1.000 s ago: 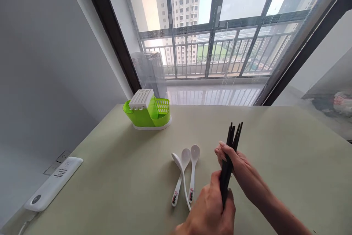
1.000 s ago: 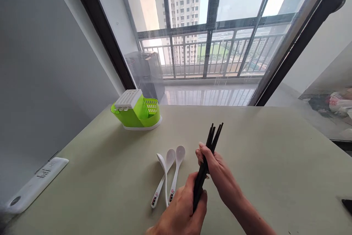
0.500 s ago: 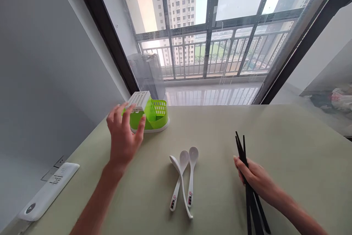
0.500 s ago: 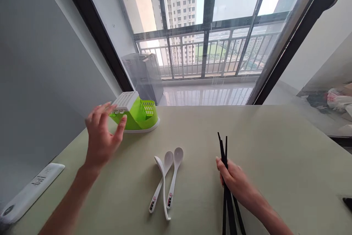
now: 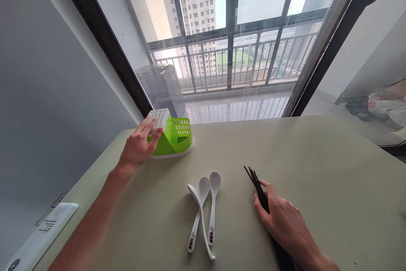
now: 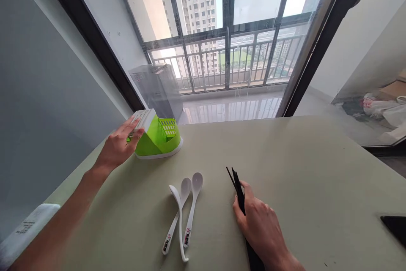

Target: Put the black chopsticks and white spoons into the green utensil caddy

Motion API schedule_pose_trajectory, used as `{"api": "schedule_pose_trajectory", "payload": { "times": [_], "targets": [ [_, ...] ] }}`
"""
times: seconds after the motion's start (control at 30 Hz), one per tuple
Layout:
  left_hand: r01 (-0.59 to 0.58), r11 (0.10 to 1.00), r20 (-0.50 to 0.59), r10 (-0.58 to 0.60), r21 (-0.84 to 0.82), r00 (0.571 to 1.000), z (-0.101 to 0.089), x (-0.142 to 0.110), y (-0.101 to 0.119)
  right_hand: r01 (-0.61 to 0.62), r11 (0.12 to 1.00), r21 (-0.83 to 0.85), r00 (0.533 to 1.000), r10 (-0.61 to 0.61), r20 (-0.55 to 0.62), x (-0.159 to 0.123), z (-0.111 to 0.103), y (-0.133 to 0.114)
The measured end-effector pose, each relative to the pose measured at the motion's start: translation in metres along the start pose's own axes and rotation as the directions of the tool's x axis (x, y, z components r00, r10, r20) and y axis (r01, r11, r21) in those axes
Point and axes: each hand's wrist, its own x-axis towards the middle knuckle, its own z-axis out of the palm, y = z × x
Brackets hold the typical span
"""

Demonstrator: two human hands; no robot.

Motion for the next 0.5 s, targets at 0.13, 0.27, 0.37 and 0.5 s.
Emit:
{"api": "schedule_pose_trajectory", "payload": {
  "times": [0.13, 0.27, 0.37, 0.5],
  "targets": [
    [-0.073, 0.997, 0.069, 0.07, 0.037, 0.995, 0.007, -0.002, 0.045, 0.033, 0.999, -0.028, 0.999, -0.033, -0.034, -0.004, 0.003, -0.004],
    [-0.175, 0.984, 0.128, 0.17, 0.024, 0.977, 0.02, -0.001, 0.095, 0.062, 0.995, -0.082, 0.993, -0.07, -0.095, -0.006, 0.007, -0.005],
    [-0.242, 0.97, 0.181, 0.233, 0.03, 0.956, 0.029, 0.002, 0.131, 0.091, 0.987, -0.134, 0.984, -0.11, -0.143, -0.006, 0.01, -0.005],
    [-0.301, 0.953, 0.212, 0.287, 0.038, 0.934, 0.037, 0.005, 0.168, 0.113, 0.976, -0.185, 0.972, -0.147, -0.182, -0.006, 0.011, -0.006]
  ]
}}
